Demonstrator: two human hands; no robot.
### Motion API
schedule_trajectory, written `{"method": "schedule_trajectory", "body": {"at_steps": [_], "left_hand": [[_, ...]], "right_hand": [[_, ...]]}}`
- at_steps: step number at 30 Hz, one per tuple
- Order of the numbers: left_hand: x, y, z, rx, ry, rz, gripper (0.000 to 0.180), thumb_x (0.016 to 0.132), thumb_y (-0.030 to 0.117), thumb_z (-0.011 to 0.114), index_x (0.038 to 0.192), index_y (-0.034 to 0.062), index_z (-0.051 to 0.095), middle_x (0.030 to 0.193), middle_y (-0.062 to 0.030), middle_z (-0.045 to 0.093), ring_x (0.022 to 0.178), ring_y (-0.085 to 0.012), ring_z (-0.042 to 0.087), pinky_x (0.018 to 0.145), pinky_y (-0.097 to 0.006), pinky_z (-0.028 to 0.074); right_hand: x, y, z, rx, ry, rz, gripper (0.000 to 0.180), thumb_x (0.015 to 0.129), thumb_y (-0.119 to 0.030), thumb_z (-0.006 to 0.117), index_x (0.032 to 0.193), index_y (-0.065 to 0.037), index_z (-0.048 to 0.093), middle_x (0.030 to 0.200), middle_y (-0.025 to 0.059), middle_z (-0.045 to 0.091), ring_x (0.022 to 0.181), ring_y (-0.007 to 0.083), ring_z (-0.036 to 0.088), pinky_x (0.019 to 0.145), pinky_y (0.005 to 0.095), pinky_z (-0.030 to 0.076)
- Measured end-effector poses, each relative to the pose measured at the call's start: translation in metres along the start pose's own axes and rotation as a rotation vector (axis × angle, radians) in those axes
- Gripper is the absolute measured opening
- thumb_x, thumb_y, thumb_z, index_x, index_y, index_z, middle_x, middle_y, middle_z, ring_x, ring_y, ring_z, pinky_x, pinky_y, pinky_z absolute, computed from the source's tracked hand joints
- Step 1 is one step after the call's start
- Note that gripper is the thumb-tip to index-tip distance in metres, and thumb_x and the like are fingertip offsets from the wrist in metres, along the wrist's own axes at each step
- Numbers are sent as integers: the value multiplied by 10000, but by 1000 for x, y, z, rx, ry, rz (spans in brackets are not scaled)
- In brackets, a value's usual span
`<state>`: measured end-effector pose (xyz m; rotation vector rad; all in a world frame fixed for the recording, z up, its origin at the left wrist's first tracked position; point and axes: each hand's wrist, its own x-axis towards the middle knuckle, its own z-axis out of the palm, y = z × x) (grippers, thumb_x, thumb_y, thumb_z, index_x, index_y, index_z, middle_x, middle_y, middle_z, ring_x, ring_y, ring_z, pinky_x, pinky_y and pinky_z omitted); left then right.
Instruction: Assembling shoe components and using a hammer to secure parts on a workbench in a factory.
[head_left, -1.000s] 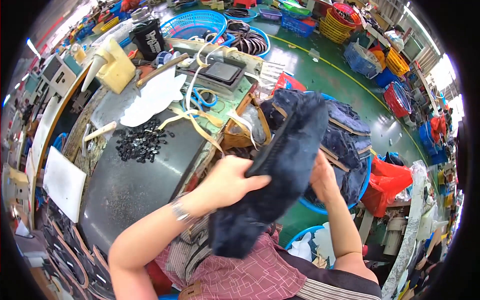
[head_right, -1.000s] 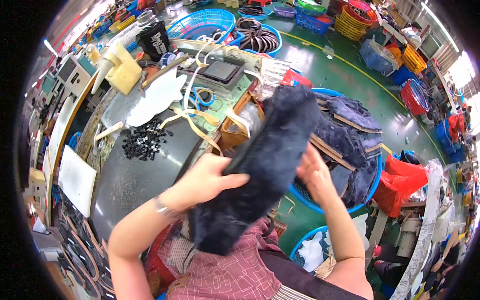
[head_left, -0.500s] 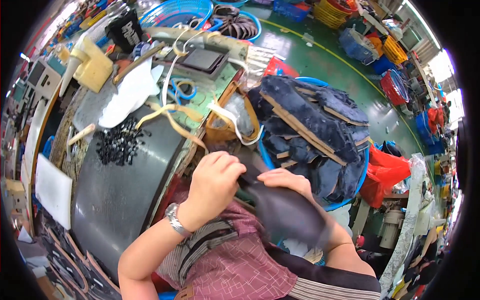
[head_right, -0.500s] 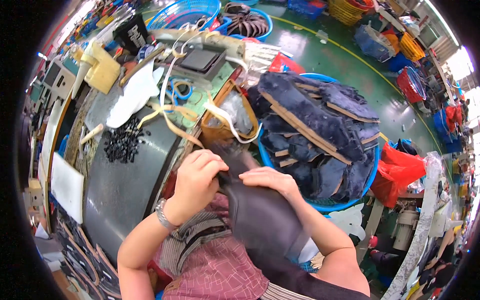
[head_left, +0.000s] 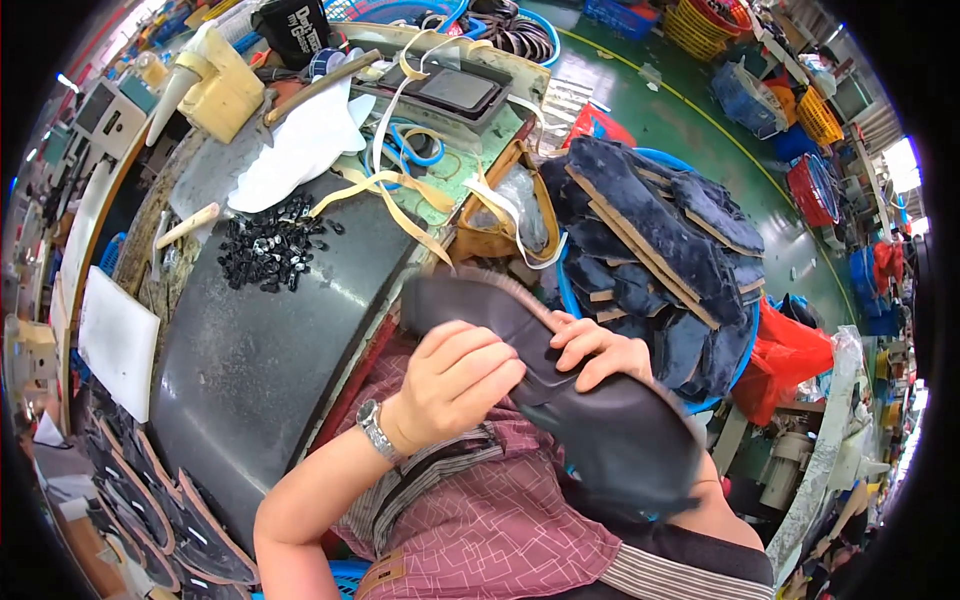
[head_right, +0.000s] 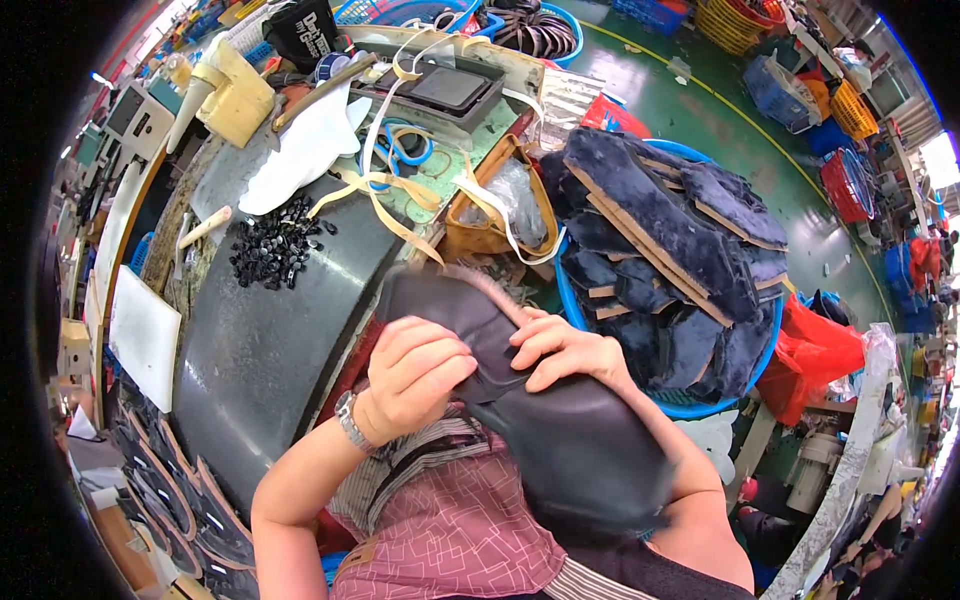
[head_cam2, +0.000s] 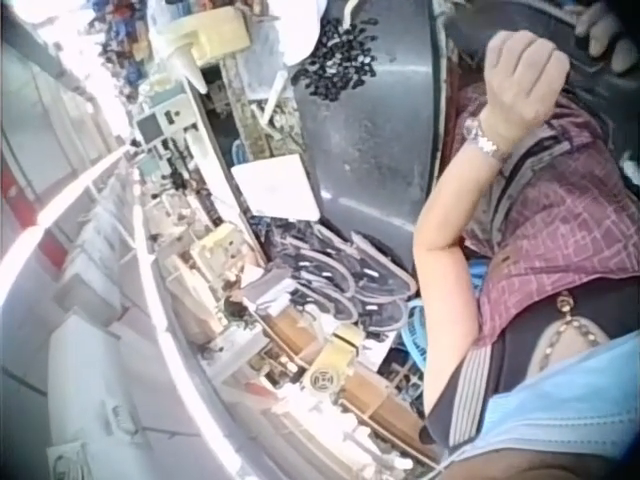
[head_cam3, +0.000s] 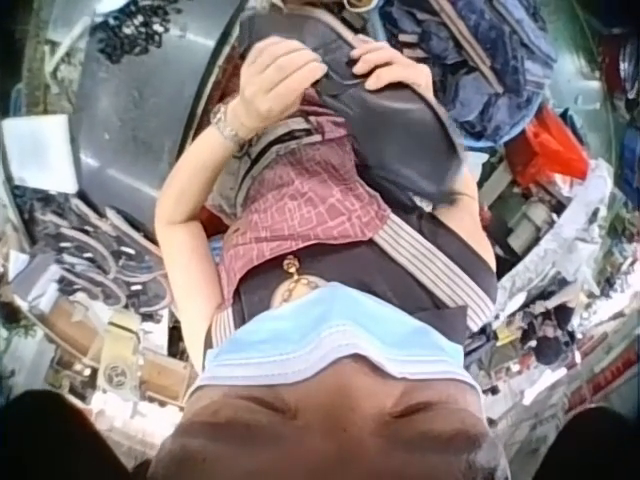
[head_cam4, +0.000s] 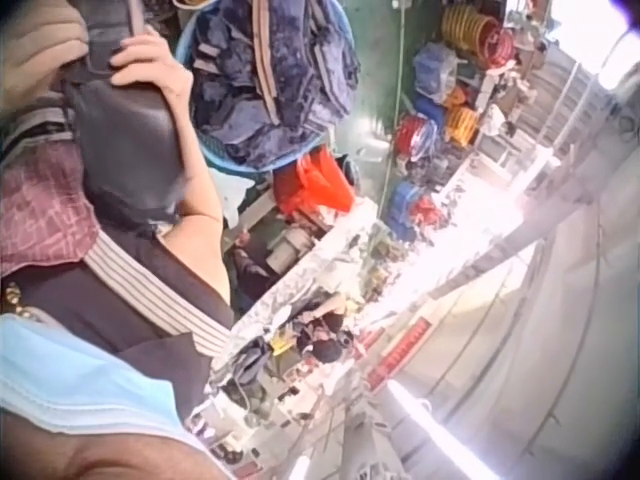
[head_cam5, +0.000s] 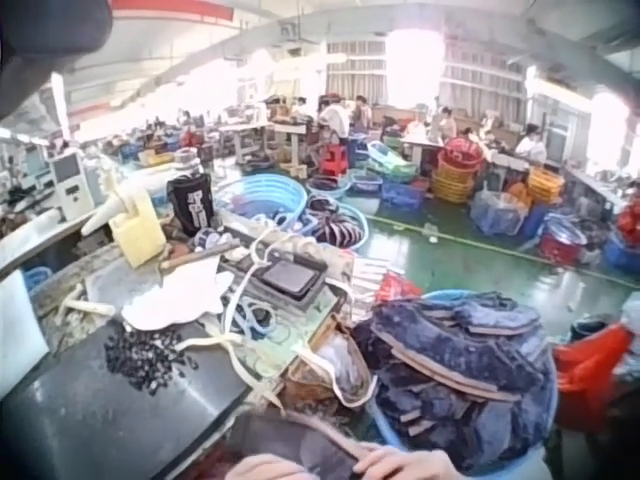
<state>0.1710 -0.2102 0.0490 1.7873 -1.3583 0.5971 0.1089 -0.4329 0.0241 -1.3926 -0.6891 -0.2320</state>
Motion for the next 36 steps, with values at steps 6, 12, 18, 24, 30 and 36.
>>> {"method": "schedule_trajectory", "body": {"at_steps": [6, 12, 18, 24, 30, 36], "left_hand": [[11, 54, -15, -631, -132, -450, 191, 730, 51, 729, 870, -11, 615, 785, -131, 617, 678, -277, 619, 620, -347, 502], [10, 43, -29, -509, -70, -925, 217, 731, 99, 752, 843, -22, 612, 745, -128, 565, 663, -267, 573, 598, -337, 452], [-6, 41, -46, -57, -78, -594, 320, 717, 205, 756, 642, 53, 485, 591, -62, 443, 534, -257, 492, 527, -370, 407], [-29, 18, -61, 226, 44, -503, 404, 565, 47, 661, 964, 25, 599, 872, -108, 659, 774, -278, 653, 661, -356, 519], [-37, 21, -64, 245, 169, -358, 235, 611, 73, 725, 820, 17, 634, 731, -96, 656, 611, -239, 642, 537, -310, 498], [-38, 38, -49, -70, 313, -633, 203, 640, 35, 736, 817, -5, 646, 695, -127, 652, 573, -237, 645, 523, -279, 489]], "right_hand": [[-3, 11, 25, 1007, 67, 339, 355, 702, -204, 768, 953, -10, 608, 884, 148, 644, 795, 283, 619, 932, 529, 436], [6, 6, 45, 561, 537, 628, 479, 667, -165, 807, 1044, -18, 551, 912, 148, 622, 855, 291, 624, 767, 412, 531], [22, 29, 53, 552, 428, 574, 306, 763, -176, 730, 986, -11, 602, 867, 138, 624, 757, 313, 614, 707, 445, 530], [54, 28, 30, 444, -198, -96, 153, 725, -225, 734, 735, -73, 727, 962, 115, 662, 1195, 275, 475, 1134, 477, 137], [56, -3, 55, 180, -200, -20, 61, 694, -183, 691, 663, -183, 743, 1080, 52, 586, 1231, 258, 444, 1131, 466, 175], [60, -11, 64, -16, -212, -145, 63, 698, -158, 714, 737, -195, 748, 1111, 51, 574, 1251, 264, 419, 1111, 480, 210]]}}
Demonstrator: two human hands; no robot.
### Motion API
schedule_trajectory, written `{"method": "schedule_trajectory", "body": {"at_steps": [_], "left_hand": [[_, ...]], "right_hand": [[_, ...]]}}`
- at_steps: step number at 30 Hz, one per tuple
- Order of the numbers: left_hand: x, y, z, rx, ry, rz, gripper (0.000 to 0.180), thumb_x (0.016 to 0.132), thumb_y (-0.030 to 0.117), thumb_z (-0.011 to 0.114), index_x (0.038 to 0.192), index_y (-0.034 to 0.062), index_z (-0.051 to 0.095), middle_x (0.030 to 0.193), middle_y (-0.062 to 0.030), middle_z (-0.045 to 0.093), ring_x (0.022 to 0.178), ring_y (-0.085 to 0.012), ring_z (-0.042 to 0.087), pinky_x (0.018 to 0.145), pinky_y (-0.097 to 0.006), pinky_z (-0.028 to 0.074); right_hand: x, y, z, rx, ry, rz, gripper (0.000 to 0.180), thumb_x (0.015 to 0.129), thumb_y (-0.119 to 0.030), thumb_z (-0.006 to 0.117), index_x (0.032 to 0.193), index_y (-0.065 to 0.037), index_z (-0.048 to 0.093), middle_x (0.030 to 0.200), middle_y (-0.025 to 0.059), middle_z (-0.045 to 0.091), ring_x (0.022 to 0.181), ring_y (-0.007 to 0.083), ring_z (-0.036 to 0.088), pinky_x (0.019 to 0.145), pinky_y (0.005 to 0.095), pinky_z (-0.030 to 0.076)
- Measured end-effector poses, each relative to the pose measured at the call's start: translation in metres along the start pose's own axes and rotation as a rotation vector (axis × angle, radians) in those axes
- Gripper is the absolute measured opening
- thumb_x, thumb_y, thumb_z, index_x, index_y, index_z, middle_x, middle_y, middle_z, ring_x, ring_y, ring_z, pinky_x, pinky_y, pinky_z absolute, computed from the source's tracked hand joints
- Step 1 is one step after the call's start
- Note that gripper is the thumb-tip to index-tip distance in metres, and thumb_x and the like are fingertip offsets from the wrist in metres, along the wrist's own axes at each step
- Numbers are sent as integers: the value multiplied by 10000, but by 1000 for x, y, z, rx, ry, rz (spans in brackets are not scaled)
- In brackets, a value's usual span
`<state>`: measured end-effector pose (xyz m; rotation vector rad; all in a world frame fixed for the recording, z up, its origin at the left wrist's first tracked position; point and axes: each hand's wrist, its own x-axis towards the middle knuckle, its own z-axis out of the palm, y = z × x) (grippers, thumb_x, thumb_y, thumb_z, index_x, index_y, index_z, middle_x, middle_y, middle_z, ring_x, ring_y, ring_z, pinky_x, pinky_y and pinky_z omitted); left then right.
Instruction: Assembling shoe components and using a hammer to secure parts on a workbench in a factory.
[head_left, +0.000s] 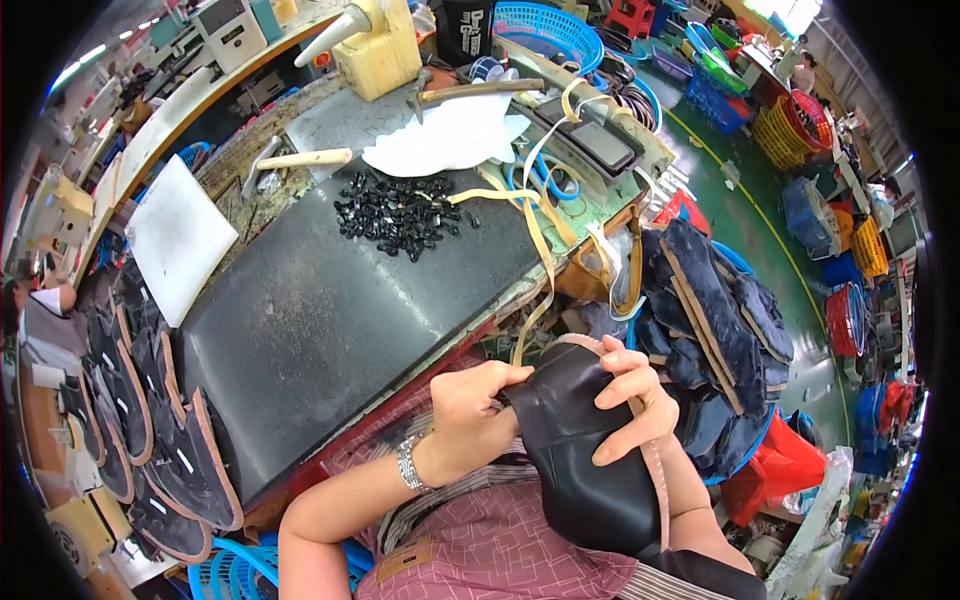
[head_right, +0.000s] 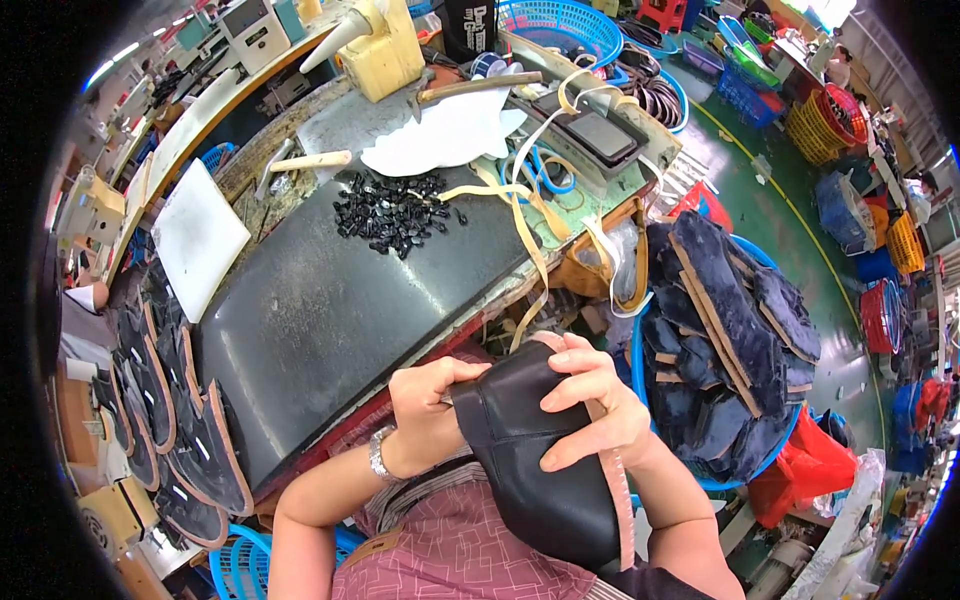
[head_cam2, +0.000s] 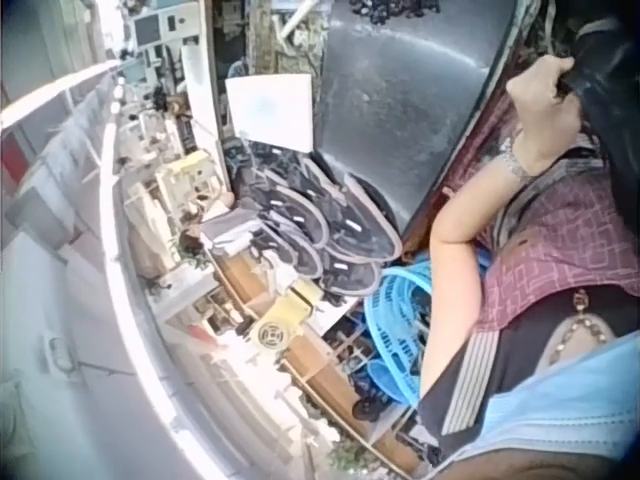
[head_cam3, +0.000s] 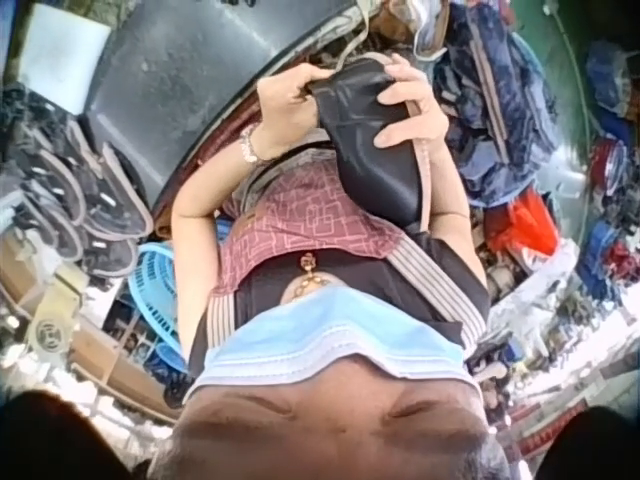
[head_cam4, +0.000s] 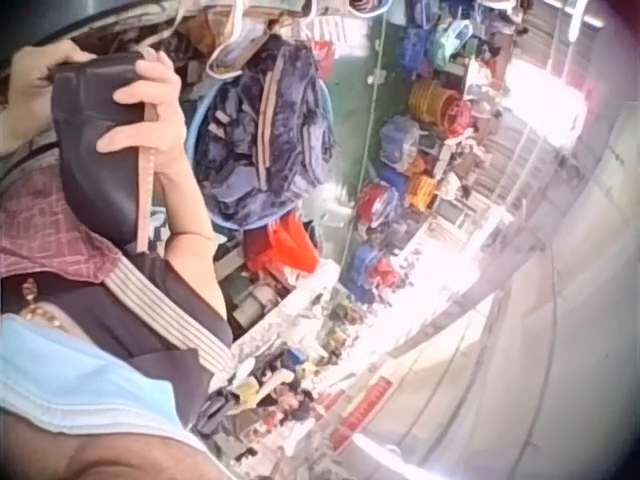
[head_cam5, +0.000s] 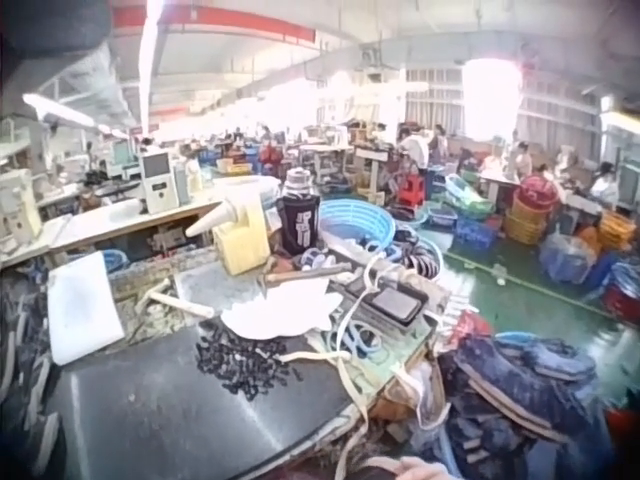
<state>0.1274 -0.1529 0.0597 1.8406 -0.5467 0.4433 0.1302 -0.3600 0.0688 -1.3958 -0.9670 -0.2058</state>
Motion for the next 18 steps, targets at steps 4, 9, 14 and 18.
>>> {"method": "schedule_trajectory", "body": {"at_steps": [4, 9, 14, 18], "left_hand": [[1, 3, 1, -112, 30, -135, 199, 680, 20, 736, 860, -5, 656, 680, -140, 634, 563, -238, 641, 503, -269, 473], [23, 6, -3, 132, -212, -188, 156, 689, 61, 704, 829, 28, 643, 736, -119, 637, 648, -271, 633, 583, -347, 500], [37, 0, -20, 472, -289, -31, 465, 720, 148, 735, 1137, 23, 572, 1086, -145, 613, 989, -321, 593, 839, -386, 489], [41, -8, -45, 236, -398, -221, 459, 729, 158, 730, 1144, 39, 575, 1094, -156, 611, 949, -324, 612, 801, -387, 506]], "right_hand": [[-2, 2, 0, -39, 6, -13, 75, 712, -159, 707, 757, -201, 750, 1122, 48, 574, 1259, 262, 410, 1107, 496, 203], [-8, 10, -16, 148, 87, 72, 140, 767, -115, 698, 889, -56, 664, 1099, 155, 590, 1105, 325, 539, 975, 495, 399], [-48, 31, -80, 218, 1288, 405, 302, 921, -148, 577, 1197, -46, 505, 1211, 108, 583, 1093, 261, 574, 973, 403, 453], [-138, 65, -210, 299, 1839, 277, 289, 954, -201, 512, 1174, -16, 532, 1145, 131, 621, 1026, 290, 612, 890, 433, 513]]}}
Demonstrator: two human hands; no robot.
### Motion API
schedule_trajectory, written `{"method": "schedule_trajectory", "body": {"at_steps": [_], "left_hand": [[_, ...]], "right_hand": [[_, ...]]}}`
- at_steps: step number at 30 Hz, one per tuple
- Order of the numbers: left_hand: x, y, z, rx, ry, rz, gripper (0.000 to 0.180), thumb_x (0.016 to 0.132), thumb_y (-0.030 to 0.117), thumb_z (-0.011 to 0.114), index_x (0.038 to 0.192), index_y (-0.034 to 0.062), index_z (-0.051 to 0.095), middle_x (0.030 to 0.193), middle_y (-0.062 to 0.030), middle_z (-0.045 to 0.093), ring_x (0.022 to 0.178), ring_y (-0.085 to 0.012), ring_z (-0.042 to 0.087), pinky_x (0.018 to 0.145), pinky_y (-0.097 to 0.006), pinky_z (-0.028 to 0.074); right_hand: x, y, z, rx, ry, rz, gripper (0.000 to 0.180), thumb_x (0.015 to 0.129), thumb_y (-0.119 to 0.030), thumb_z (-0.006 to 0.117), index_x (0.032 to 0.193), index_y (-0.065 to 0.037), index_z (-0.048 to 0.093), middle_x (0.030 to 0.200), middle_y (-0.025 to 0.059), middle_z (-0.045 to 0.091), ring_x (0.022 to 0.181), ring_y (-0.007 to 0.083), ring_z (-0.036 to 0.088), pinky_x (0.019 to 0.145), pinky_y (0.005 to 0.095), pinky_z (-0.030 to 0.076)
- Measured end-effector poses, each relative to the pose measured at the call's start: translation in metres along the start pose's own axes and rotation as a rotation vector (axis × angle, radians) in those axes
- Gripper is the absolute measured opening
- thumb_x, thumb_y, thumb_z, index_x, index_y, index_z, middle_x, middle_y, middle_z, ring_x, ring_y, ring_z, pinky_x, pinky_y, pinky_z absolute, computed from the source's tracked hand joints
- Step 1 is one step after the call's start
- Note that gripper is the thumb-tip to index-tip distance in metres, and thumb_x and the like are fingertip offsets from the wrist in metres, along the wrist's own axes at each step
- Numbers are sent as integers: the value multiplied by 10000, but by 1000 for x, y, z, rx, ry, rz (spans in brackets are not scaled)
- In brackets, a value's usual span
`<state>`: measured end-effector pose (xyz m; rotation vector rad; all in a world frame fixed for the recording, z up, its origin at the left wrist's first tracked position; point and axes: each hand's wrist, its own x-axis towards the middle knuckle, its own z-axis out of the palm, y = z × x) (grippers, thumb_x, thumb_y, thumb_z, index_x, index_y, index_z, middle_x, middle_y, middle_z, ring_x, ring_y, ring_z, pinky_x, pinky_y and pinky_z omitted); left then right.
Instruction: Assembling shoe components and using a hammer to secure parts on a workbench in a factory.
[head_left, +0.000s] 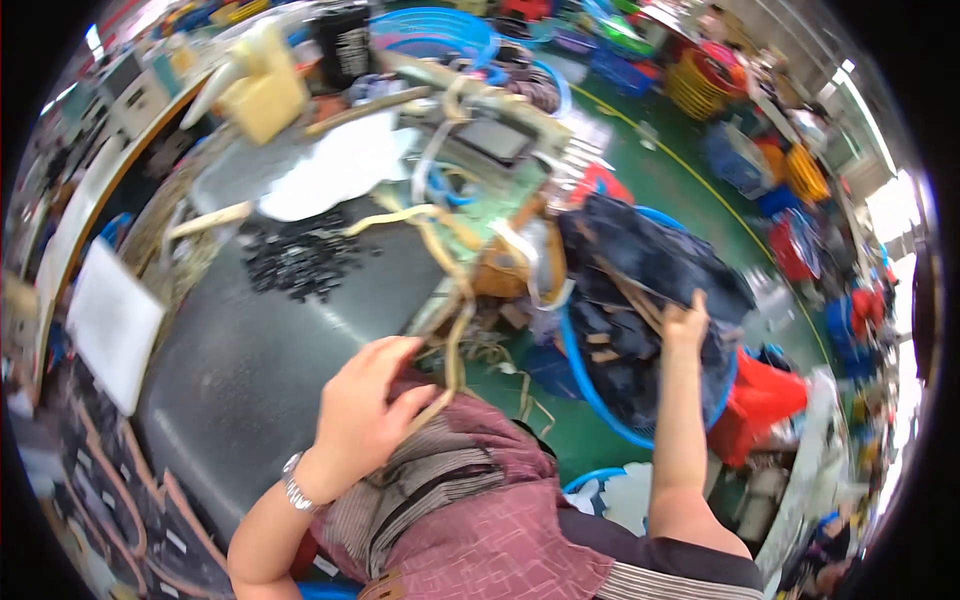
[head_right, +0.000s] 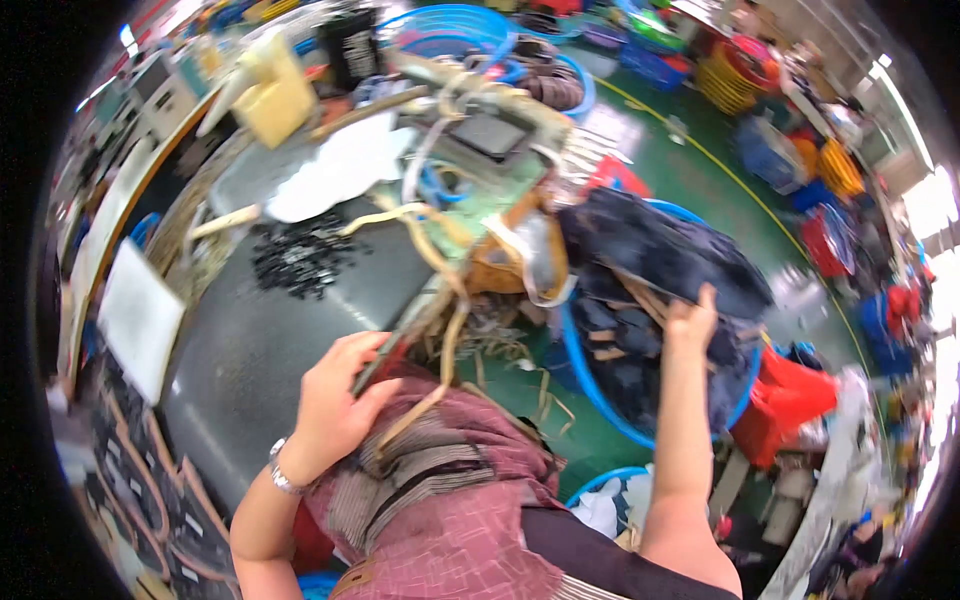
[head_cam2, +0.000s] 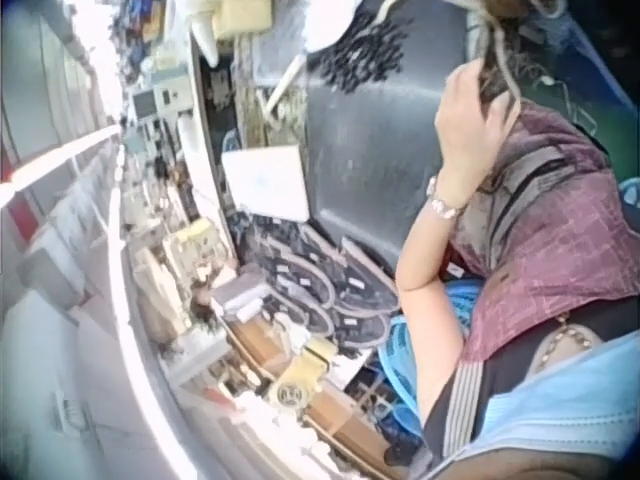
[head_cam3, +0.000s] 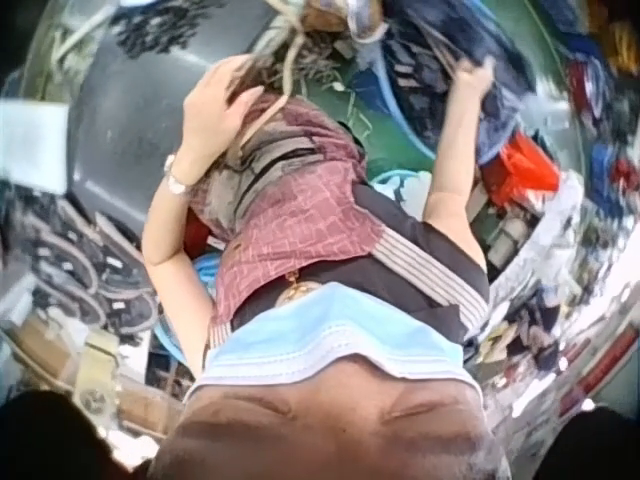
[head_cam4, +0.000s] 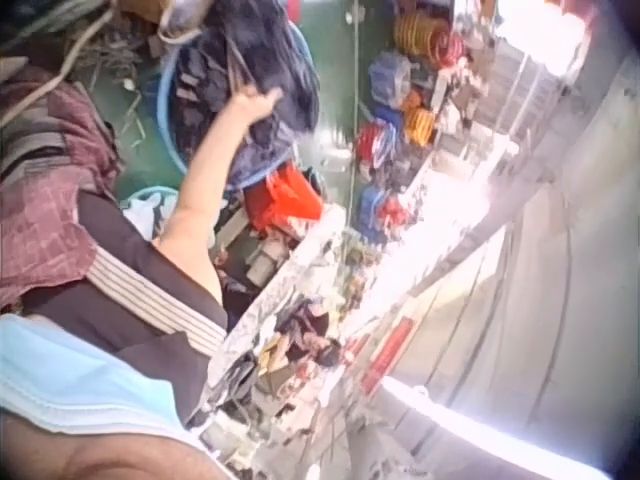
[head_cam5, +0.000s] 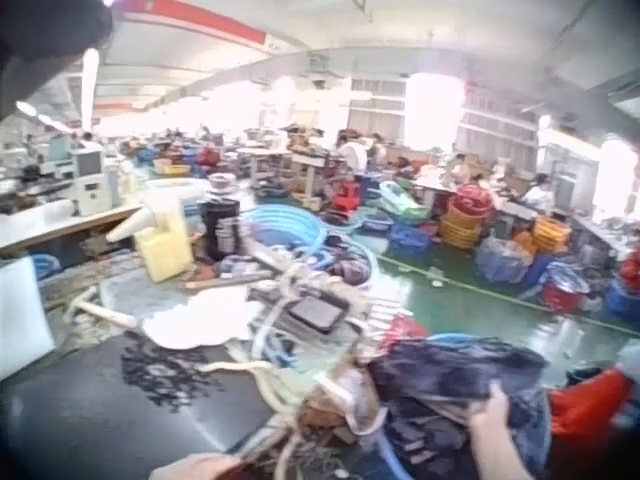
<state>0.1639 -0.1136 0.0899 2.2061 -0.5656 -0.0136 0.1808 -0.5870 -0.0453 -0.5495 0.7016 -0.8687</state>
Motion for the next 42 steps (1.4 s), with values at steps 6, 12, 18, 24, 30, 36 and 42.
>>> {"method": "schedule_trajectory", "body": {"at_steps": [6, 12, 18, 24, 30, 36, 42], "left_hand": [[-41, -37, -13, 60, -71, 96, 300, 807, 186, 657, 1058, 41, 579, 1084, -132, 588, 959, -312, 593, 808, -381, 499], [-100, -102, -88, 275, 195, -171, 246, 768, 173, 707, 974, 60, 634, 1020, -109, 642, 977, -296, 609, 853, -375, 497], [-111, -252, -235, 869, 830, -545, 529, 757, 217, 691, 1190, -6, 482, 1200, -227, 511, 1135, -386, 457, 949, -460, 381], [-118, -332, -282, 203, 990, -895, 987, 653, 442, 782, 1388, 97, 223, 1211, -249, 551, 1100, -387, 564, 934, -456, 438], [-117, -338, -285, -133, 1075, -703, 822, 699, 277, 794, 1292, -2, 298, 1178, -221, 576, 1042, -274, 602, 893, -379, 468], [-189, -268, -348, 69, 798, -714, 343, 814, 256, 686, 983, -42, 663, 887, -123, 688, 830, -156, 636, 747, -296, 492], [-286, -176, -343, 209, 136, -1063, 270, 739, 194, 735, 931, 11, 688, 861, -123, 695, 798, -198, 653, 738, -321, 497]], "right_hand": [[112, -45, -121, -104, 55, 327, 454, 980, -309, 413, 1259, 46, 465, 1201, 206, 581, 1090, 283, 579, 962, 368, 476], [-20, -19, -78, -422, -724, 551, 319, 961, -333, 506, 1129, -64, 541, 913, -7, 555, 774, 91, 496, 696, 231, 401], [-236, 114, 145, -847, -1122, 196, 120, 942, -123, 521, 1016, -32, 546, 717, -22, 469, 619, 58, 437, 557, 203, 374], [-370, 299, 308, -978, -2016, -592, 221, 831, -136, 623, 1017, -19, 594, 920, 136, 625, 836, 268, 614, 748, 352, 481], [-403, 454, 367, -1524, -2044, -1194, 425, 811, -212, 624, 1195, -108, 474, 998, 154, 642, 900, 364, 626, 753, 464, 493], [-406, 474, 374, -1611, -2054, -1309, 334, 861, -239, 606, 1114, -82, 454, 906, 169, 665, 818, 369, 657, 666, 486, 507], [-403, 469, 389, -1573, -2001, -1206, 253, 860, -209, 526, 1052, -58, 460, 907, 245, 644, 843, 439, 613, 687, 523, 460]]}}
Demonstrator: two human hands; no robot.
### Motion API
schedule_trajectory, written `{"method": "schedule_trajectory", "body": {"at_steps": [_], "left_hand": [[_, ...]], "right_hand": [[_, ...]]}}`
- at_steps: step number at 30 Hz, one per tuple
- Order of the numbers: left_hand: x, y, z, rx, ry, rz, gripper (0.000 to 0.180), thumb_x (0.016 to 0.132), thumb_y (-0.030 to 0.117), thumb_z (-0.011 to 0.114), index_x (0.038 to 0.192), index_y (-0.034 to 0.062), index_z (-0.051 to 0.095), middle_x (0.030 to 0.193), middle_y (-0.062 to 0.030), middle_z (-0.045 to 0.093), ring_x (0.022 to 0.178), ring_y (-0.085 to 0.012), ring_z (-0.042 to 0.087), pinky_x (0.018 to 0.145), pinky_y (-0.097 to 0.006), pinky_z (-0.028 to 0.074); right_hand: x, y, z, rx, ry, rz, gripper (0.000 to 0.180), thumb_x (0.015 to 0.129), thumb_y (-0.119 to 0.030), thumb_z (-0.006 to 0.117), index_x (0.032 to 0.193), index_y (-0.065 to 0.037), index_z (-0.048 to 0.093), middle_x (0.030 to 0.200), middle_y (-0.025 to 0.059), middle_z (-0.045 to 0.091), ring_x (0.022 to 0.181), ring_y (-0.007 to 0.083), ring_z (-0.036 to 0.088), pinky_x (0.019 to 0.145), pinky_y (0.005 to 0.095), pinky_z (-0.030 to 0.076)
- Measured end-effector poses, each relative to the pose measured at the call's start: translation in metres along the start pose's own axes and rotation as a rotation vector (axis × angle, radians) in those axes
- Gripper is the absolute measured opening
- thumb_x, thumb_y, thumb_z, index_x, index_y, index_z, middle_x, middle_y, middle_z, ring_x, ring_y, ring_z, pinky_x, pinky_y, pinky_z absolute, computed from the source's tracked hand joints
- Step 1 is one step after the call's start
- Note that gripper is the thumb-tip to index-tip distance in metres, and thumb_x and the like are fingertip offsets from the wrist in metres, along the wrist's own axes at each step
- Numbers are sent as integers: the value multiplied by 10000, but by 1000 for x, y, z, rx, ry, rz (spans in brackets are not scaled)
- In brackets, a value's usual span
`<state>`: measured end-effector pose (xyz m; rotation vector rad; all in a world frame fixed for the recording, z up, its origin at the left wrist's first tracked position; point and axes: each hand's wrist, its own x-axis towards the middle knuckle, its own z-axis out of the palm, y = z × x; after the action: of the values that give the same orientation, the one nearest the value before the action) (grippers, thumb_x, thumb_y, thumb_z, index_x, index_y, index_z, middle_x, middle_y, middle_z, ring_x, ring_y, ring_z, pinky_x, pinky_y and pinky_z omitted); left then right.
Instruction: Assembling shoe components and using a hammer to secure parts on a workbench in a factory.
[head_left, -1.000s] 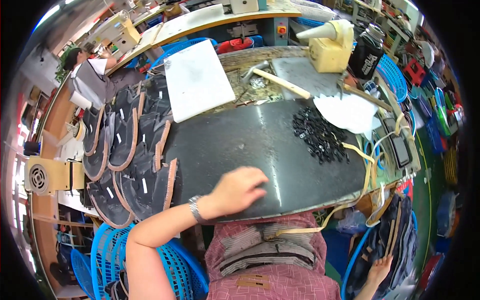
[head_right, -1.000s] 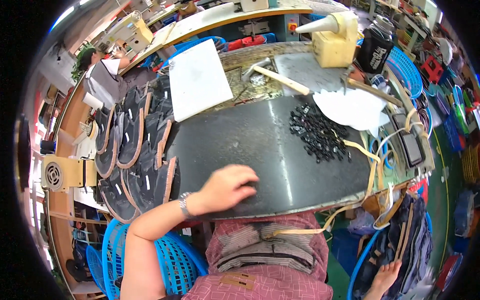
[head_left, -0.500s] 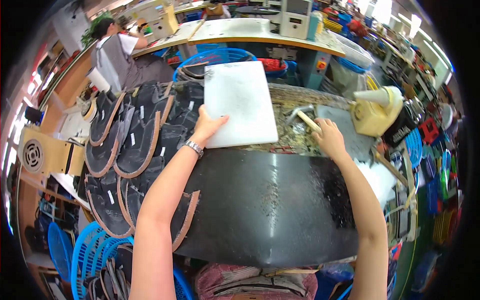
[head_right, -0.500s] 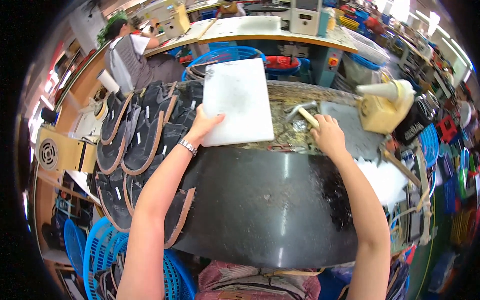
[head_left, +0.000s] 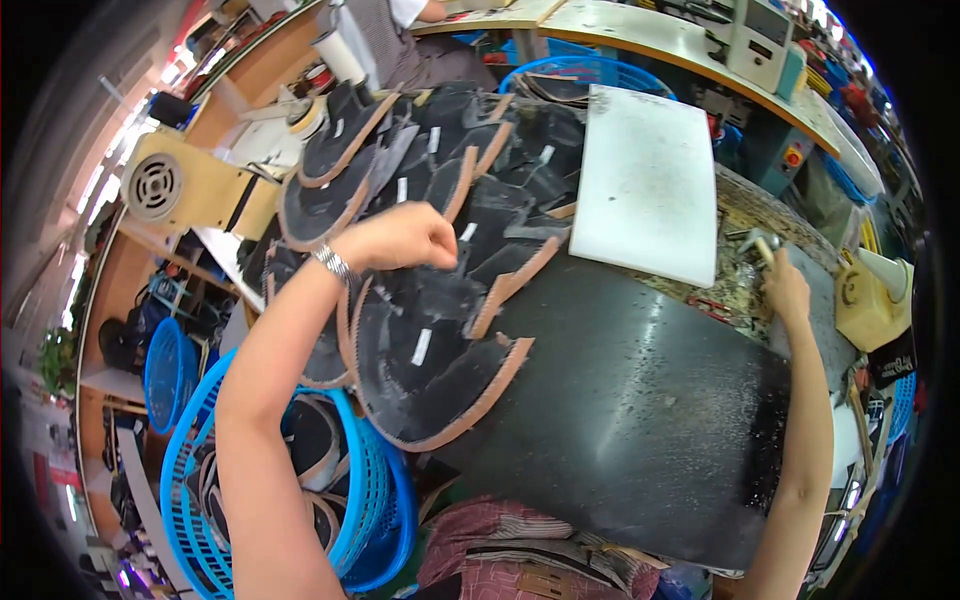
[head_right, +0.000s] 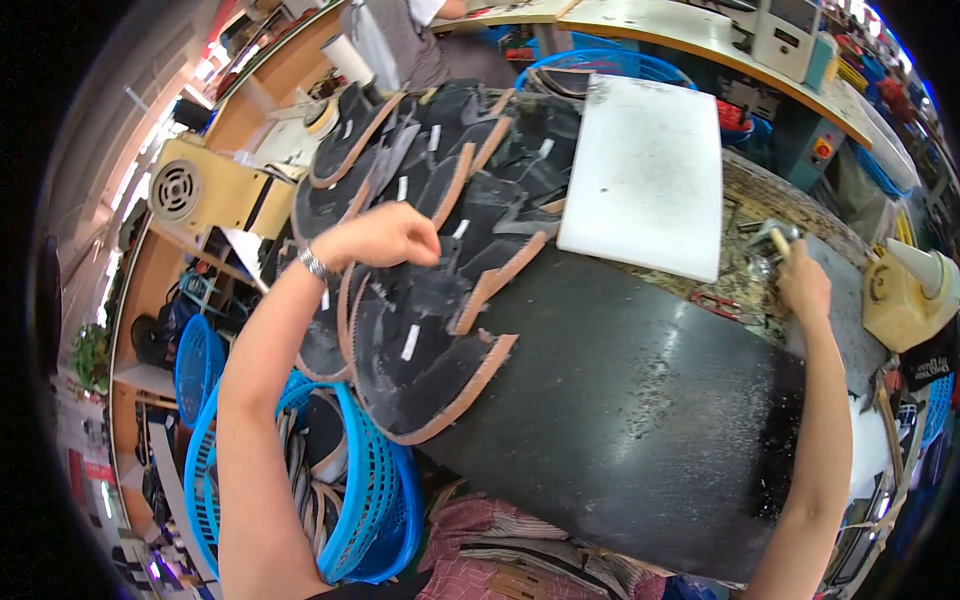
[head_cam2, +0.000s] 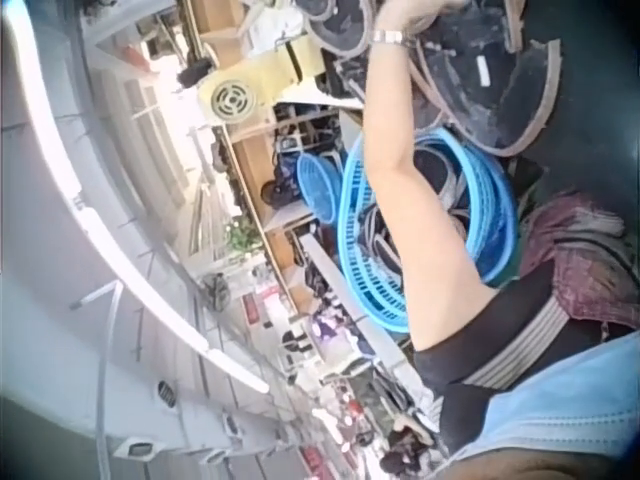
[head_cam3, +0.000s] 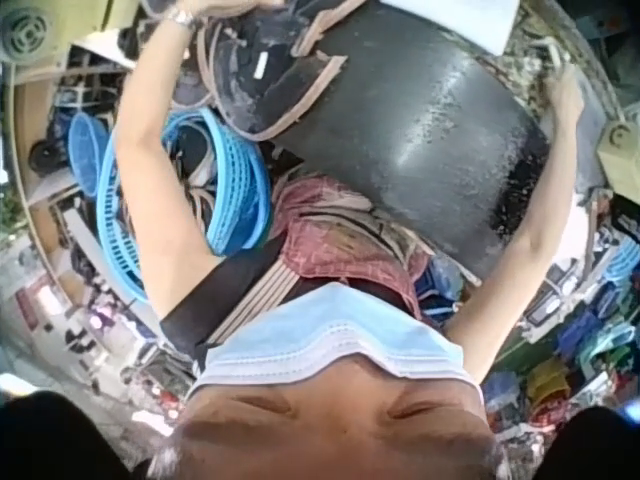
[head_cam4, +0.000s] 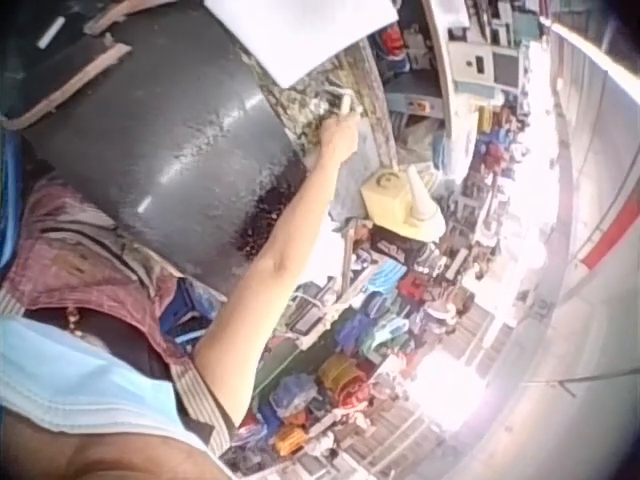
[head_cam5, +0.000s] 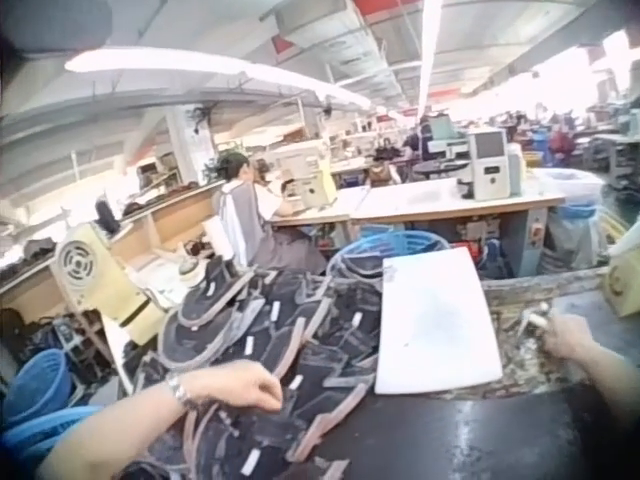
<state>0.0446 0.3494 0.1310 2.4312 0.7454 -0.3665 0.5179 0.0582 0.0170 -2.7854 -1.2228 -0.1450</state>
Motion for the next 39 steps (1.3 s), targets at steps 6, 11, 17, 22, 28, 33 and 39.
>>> {"method": "schedule_trajectory", "body": {"at_steps": [6, 11, 17, 22, 28, 33, 39], "left_hand": [[-37, -26, 70, 197, 218, 143, 435, 702, 206, 773, 1069, 52, 597, 970, -133, 600, 1040, -320, 551, 901, -391, 443], [-91, 16, 60, 106, 333, 153, 250, 714, 107, 723, 883, 28, 556, 867, -136, 588, 839, -326, 587, 721, -389, 463], [-164, 156, 54, -196, 388, 498, 190, 731, 68, 713, 850, 25, 571, 822, -110, 620, 754, -241, 627, 663, -307, 477], [-113, 223, 136, -1286, -89, 400, 210, 836, 50, 638, 1009, -22, 544, 930, -131, 639, 856, -161, 607, 742, -281, 491], [-61, 209, 273, -1184, -126, 176, 239, 850, 22, 620, 1065, -25, 526, 925, -102, 646, 823, -127, 606, 725, -274, 497], [10, 174, 224, -440, 144, 582, 254, 923, 163, 555, 1124, 9, 545, 1016, -126, 647, 914, -223, 629, 807, -322, 500], [121, 120, 153, 335, 398, 772, 537, 946, 372, 445, 1311, -22, 455, 1392, -204, 432, 1304, -309, 396, 1104, -392, 282]], "right_hand": [[-28, 34, -26, 583, 300, -176, 321, 871, -312, 603, 1044, -48, 543, 715, 86, 533, 604, 209, 543, 552, 356, 413], [-156, -18, -108, 966, -6, 124, 222, 856, -234, 609, 963, -46, 558, 697, -57, 430, 539, 34, 388, 456, 207, 280], [-245, -34, -137, 1087, -155, 205, 281, 885, -237, 591, 1097, -64, 529, 622, -83, 378, 443, 4, 325, 379, 168, 236], [-266, -28, -175, 933, 0, 163, 315, 912, -264, 595, 1137, -52, 534, 638, -72, 417, 466, 16, 334, 423, 186, 255], [-327, -26, -184, 774, -52, 408, 221, 911, -230, 594, 1029, -46, 567, 852, -21, 555, 733, 90, 511, 653, 261, 444], [-372, -55, -102, 362, -160, -433, 212, 768, -99, 621, 959, -43, 549, 833, 111, 555, 664, 293, 612, 533, 406, 479], [-362, -79, -80, 430, -190, -386, 209, 757, -70, 616, 926, -29, 500, 808, 132, 533, 618, 338, 582, 521, 435, 462]]}}
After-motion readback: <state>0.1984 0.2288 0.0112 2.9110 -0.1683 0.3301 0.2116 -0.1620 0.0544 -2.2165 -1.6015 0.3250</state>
